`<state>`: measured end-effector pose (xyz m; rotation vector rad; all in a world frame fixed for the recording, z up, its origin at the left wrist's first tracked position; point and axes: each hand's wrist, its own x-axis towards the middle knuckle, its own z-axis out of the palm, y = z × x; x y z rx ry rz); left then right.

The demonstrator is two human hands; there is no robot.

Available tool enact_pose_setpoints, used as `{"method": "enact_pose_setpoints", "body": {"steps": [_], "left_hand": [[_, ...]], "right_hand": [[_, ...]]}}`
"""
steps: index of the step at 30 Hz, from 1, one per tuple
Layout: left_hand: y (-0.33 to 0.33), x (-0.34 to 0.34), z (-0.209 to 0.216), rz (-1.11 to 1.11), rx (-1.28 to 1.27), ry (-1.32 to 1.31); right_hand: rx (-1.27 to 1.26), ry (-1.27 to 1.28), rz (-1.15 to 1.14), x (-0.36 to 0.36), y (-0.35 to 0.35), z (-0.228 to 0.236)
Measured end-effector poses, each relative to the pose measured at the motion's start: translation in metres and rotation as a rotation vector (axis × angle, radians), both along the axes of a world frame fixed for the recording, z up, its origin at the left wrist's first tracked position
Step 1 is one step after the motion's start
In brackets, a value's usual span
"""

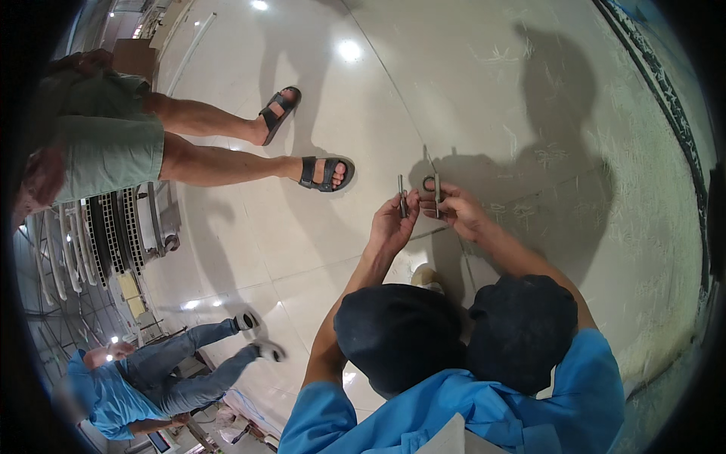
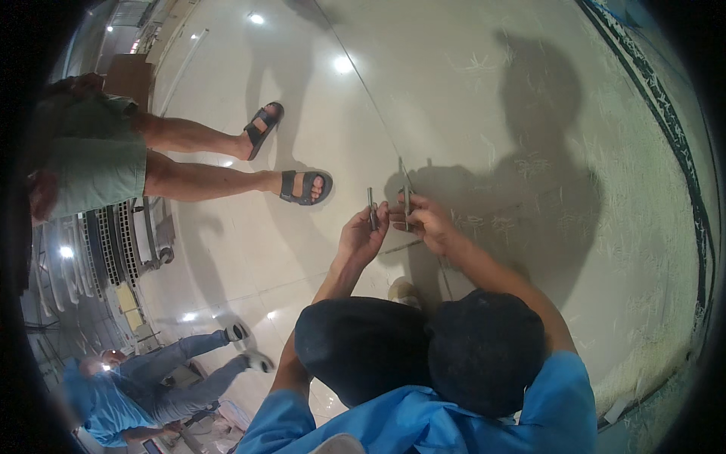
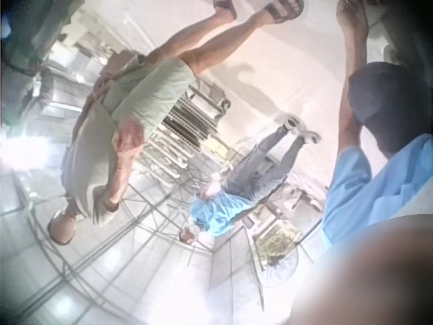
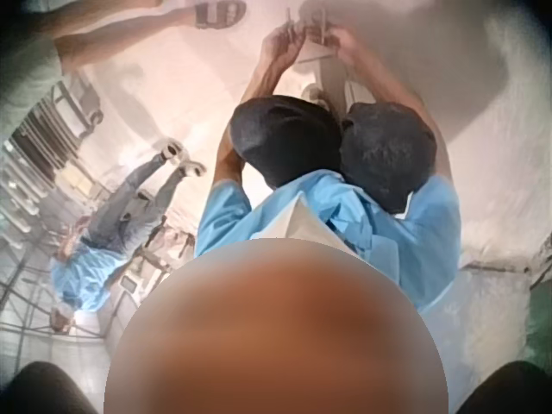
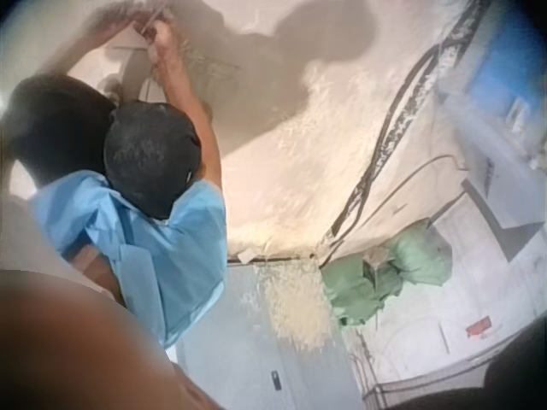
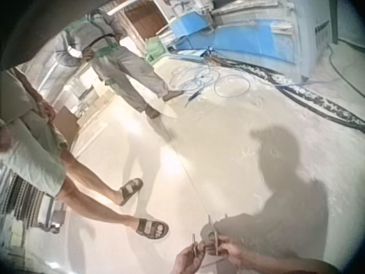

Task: The person assembles small metal components on the floor, then installs the assembled part into a machine. They handle a cylindrical metal part, a small tool, and a larger metal assembly, using both hands to fit and secure the components.

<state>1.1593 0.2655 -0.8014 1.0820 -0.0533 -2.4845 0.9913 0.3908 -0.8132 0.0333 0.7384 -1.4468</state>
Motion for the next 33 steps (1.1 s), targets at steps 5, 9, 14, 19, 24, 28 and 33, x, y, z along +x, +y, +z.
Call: {"method": "enact_pose_setpoints", "body": {"steps": [5,9,14,19,24,28,33], "left_hand": [[-0.001,0.002,-0.001,0.01,-0.006,-0.037],[-0.002,0.001,0.0,0.008,-0.008,-0.01],[-0.001,0.002,0.001,-0.012,-0.006,-0.042],[0.0,0.001,0.003,0.005,0.009,-0.052],[-0.001,0.001,0.003,-0.027,-0.009,-0.029],[0.001,0.001,0.004,-0.026,-0.04,-0.062],[0.002,-0.001,0.008,-0.022,-0.042,-0.076]], "right_hand": [[-0.075,-0.042,-0.028,0.001,0.005,-0.01],[-0.097,-0.052,-0.016,0.0,0.007,-0.005],[-0.102,-0.056,-0.019,-0.001,0.008,0.001],[-0.049,-0.062,-0.025,-0.001,0.007,-0.001],[-0.074,-0.043,-0.027,0.002,0.008,-0.005],[-0.085,-0.084,-0.046,0.002,0.01,-0.006],[-0.086,-0.079,-0.044,0.001,0.01,-0.008]]}}
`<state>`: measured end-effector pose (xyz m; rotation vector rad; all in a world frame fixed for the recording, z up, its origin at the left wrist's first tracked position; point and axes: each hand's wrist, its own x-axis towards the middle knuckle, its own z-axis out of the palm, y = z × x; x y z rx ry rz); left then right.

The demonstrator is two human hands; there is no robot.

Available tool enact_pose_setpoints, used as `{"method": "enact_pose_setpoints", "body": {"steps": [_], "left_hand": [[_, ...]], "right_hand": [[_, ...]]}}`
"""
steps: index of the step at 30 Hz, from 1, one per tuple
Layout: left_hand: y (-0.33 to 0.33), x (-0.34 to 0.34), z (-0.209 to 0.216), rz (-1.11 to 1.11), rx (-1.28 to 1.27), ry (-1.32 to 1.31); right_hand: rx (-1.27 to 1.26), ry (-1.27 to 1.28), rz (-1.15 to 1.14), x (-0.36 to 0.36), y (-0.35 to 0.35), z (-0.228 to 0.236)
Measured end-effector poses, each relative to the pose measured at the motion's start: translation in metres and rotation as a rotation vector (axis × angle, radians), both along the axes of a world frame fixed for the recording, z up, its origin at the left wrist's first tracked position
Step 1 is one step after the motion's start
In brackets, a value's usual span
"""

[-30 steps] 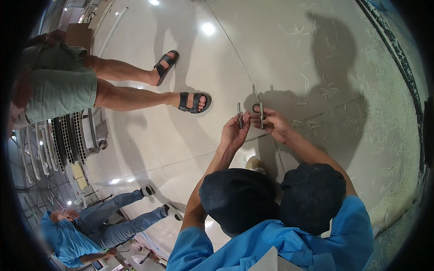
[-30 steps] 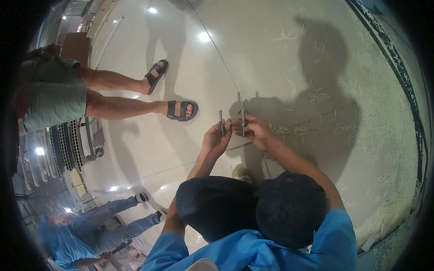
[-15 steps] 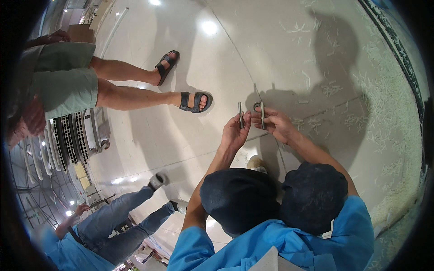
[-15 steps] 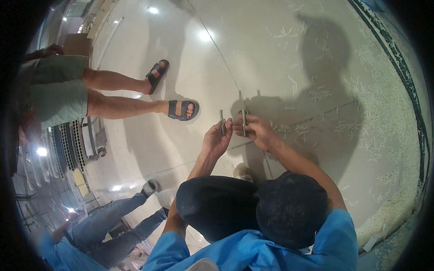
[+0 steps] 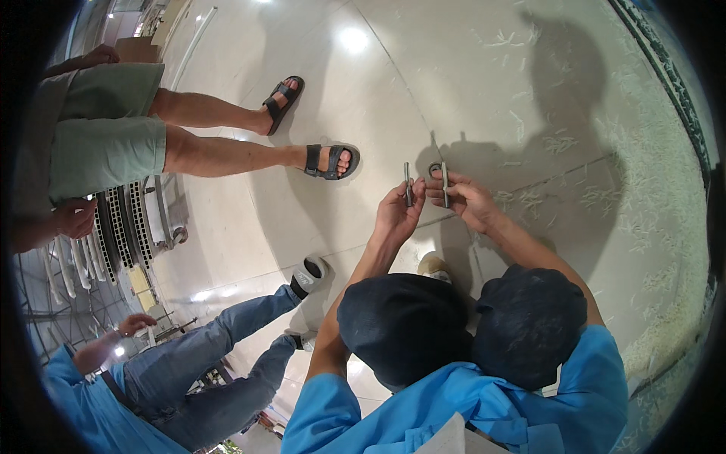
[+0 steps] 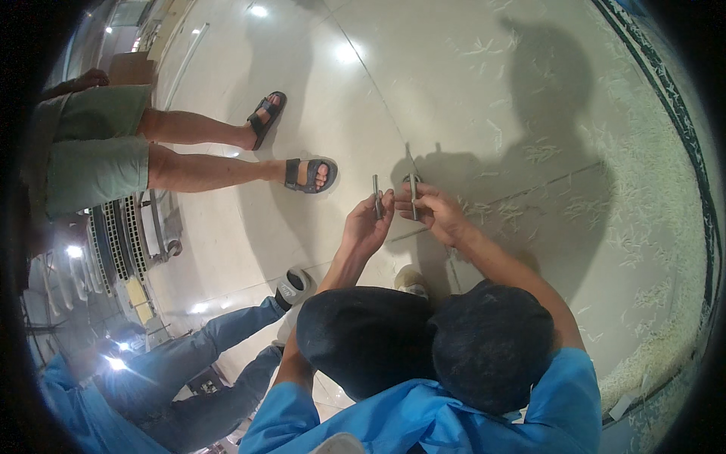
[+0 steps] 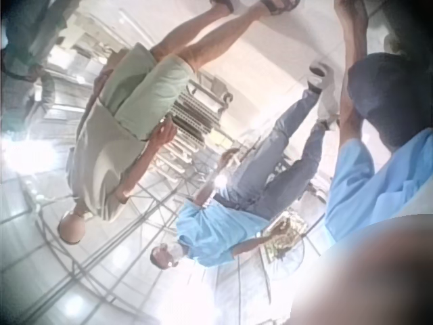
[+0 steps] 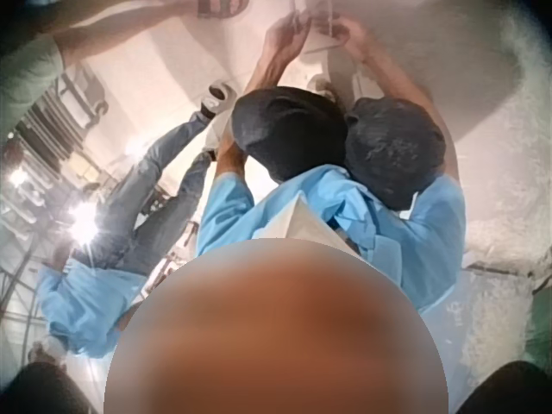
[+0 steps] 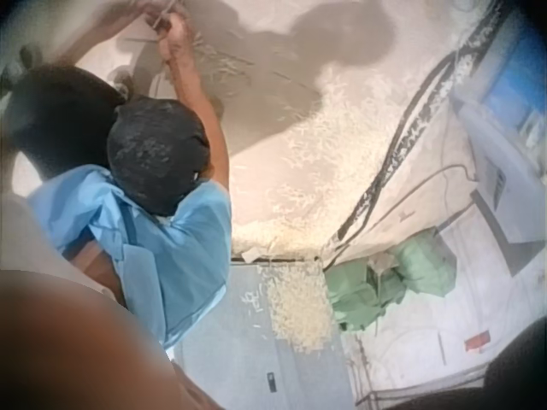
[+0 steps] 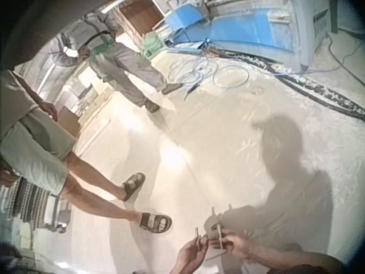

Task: The person assembles small metal components on the floor, then installs the assembled part into a machine. They handle a cylindrical metal part, a small tool, and a larger metal assembly, using both hands to fit and secure the components.

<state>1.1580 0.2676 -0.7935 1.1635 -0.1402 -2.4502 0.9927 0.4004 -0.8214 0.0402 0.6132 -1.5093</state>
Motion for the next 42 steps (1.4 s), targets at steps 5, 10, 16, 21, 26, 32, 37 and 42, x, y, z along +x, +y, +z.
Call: {"method": "enact_pose_setpoints", "body": {"steps": [5,10,16,21,26,32,37,42], "left_hand": [[0.002,0.0,0.001,0.029,0.019,-0.027],[0.001,0.0,0.001,0.028,0.055,0.03],[0.001,0.001,0.001,0.037,0.066,0.067],[0.003,0.0,0.002,0.003,0.081,0.005],[0.008,-0.005,0.011,-0.208,-0.12,-0.084],[0.011,-0.011,0.022,-0.31,-0.278,-0.137],[0.011,-0.013,0.019,-0.433,-0.407,-0.202],[0.01,-0.016,0.01,-0.478,-0.373,-0.318]], "right_hand": [[0.005,0.009,0.002,0.0,0.001,0.002],[0.024,0.028,0.008,-0.001,0.001,0.005],[-0.005,0.001,-0.002,0.0,0.001,0.008],[0.094,0.227,0.027,0.0,-0.006,0.017],[0.208,0.637,0.147,-0.007,-0.04,0.027],[0.168,0.532,0.164,-0.007,-0.051,0.022],[0.168,0.474,0.16,-0.007,-0.042,0.012],[0.166,0.501,0.121,-0.009,-0.031,-0.003]]}}
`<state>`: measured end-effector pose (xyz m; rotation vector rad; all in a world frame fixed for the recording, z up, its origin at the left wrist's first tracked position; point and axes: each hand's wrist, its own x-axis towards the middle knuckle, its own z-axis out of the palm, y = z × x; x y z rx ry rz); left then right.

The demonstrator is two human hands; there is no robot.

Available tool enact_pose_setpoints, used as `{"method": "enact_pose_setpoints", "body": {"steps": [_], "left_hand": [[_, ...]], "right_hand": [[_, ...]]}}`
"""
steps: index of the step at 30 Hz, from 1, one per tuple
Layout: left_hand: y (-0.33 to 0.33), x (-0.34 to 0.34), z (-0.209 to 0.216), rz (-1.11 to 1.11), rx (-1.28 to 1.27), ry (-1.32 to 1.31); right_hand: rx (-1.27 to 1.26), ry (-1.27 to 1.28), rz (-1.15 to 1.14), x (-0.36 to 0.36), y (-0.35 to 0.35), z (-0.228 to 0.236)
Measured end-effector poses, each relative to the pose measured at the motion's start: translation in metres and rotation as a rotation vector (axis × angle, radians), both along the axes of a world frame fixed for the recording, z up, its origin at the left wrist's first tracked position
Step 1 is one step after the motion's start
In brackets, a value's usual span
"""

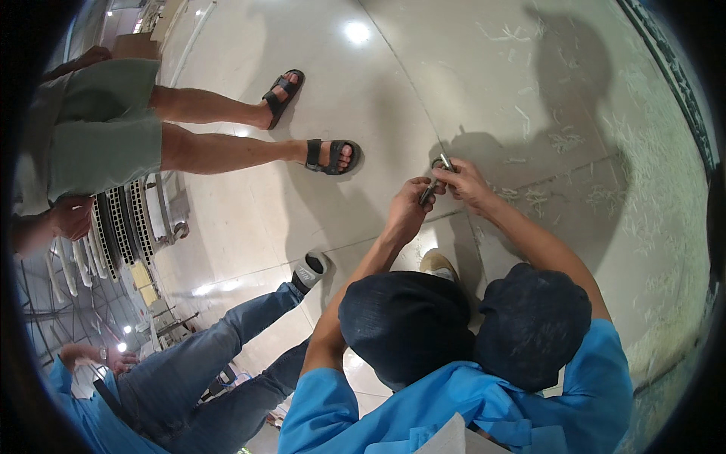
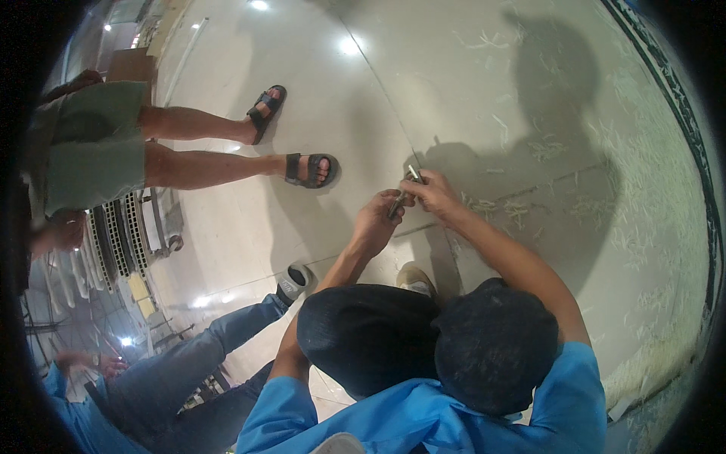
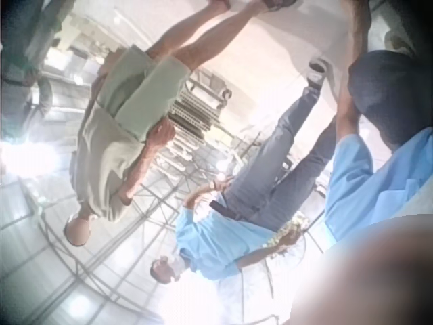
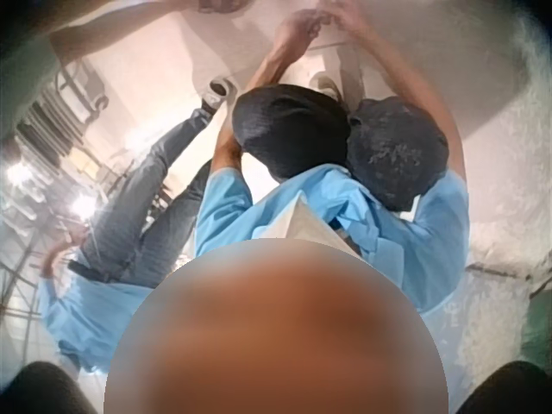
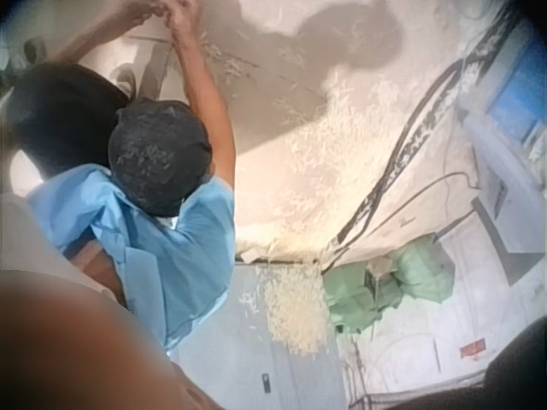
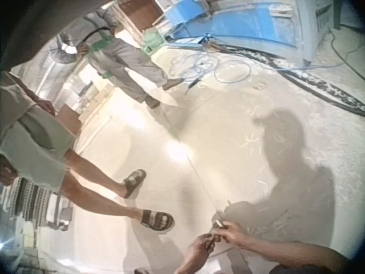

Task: The person assembles small metal components on the floor, then installs the assembled part into a machine. They handle a cylindrical metal part, a small tool, and a larger metal assembly, using both hands to fit and secure the components.

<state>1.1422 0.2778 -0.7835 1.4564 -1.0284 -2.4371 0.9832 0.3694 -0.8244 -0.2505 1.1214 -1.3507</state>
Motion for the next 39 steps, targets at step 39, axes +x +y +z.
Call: {"method": "enact_pose_setpoints", "body": {"steps": [39], "left_hand": [[-0.019,-0.033,-0.019,-0.594,-0.717,-0.191]], "right_hand": [[-0.009,0.126,-0.317,-0.045,0.044,0.037]]}}
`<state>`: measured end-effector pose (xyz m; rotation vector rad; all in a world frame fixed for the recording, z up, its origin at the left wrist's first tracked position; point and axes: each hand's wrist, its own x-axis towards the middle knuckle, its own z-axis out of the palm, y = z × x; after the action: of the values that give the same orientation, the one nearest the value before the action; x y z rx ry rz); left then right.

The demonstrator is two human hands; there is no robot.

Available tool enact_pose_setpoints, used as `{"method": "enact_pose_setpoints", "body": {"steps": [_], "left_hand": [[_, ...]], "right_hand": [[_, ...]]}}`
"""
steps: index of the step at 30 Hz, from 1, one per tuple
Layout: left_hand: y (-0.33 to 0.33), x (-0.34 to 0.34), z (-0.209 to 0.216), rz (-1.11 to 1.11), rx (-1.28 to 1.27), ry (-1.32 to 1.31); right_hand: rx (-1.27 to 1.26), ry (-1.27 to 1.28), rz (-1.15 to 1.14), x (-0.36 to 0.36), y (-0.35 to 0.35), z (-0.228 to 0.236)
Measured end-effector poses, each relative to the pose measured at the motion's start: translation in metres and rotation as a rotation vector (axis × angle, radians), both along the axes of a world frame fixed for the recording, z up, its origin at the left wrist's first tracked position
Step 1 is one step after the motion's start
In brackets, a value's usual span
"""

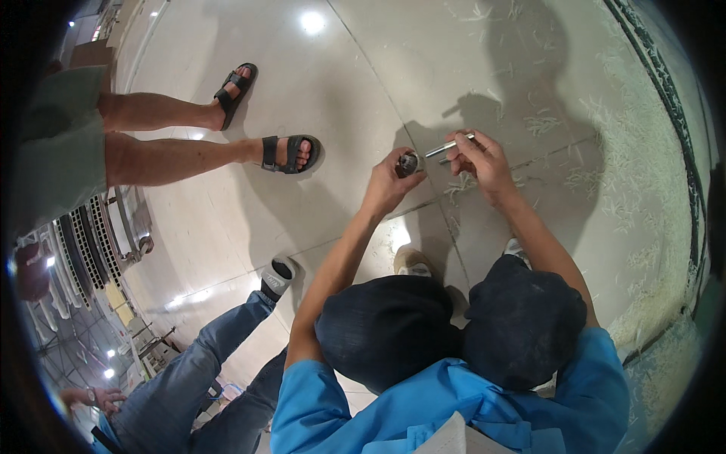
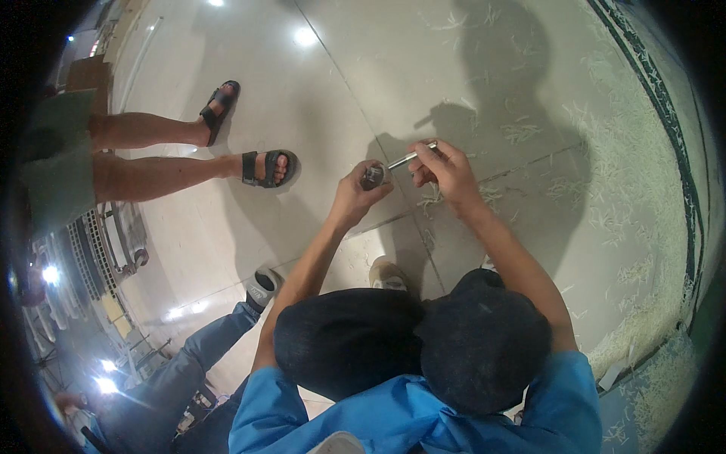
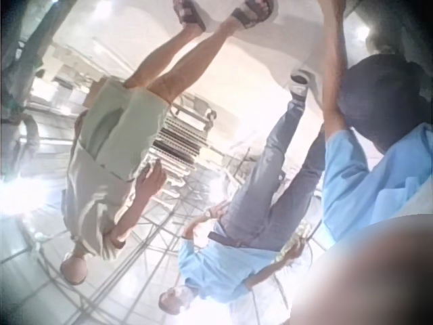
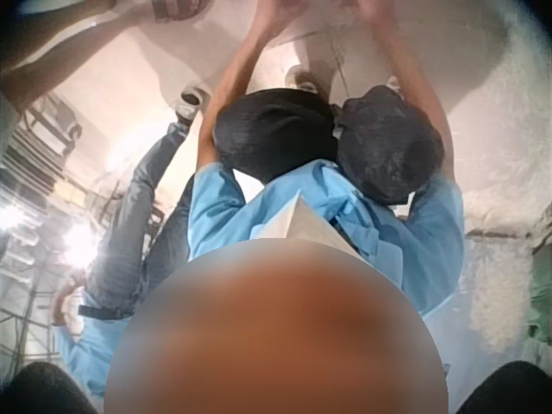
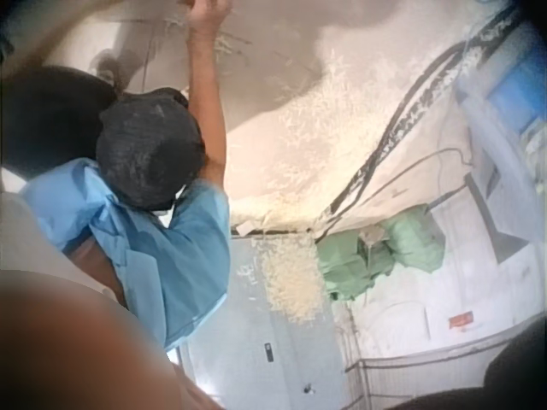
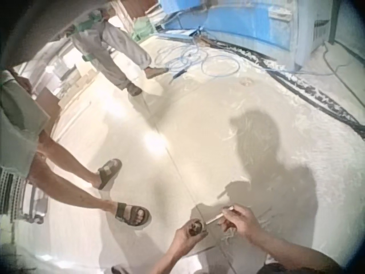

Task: The person assembles small metal components on the floor, then installs the assembled part into a machine. They handle a cylindrical metal part, a small tool, and a larger metal assembly, using both hands to fit and secure the components.

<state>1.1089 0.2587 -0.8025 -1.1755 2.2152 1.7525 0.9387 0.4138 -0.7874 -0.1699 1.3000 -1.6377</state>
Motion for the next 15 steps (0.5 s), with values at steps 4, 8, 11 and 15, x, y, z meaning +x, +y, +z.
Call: {"method": "enact_pose_setpoints", "body": {"steps": [4,8,11,15], "left_hand": [[0.014,0.007,0.022,0.075,0.153,0.129],[0.019,0.014,0.031,0.054,0.137,0.175],[0.023,0.017,0.034,0.062,0.2,0.21],[0.027,0.016,0.036,0.139,0.31,0.308]], "right_hand": [[-0.095,-0.023,0.047,0.007,0.001,0.015],[-0.12,-0.023,0.079,0.007,0.006,0.022],[-0.149,-0.078,0.114,0.005,0.011,0.024],[-0.141,-0.067,0.187,-0.002,0.021,0.023]]}}
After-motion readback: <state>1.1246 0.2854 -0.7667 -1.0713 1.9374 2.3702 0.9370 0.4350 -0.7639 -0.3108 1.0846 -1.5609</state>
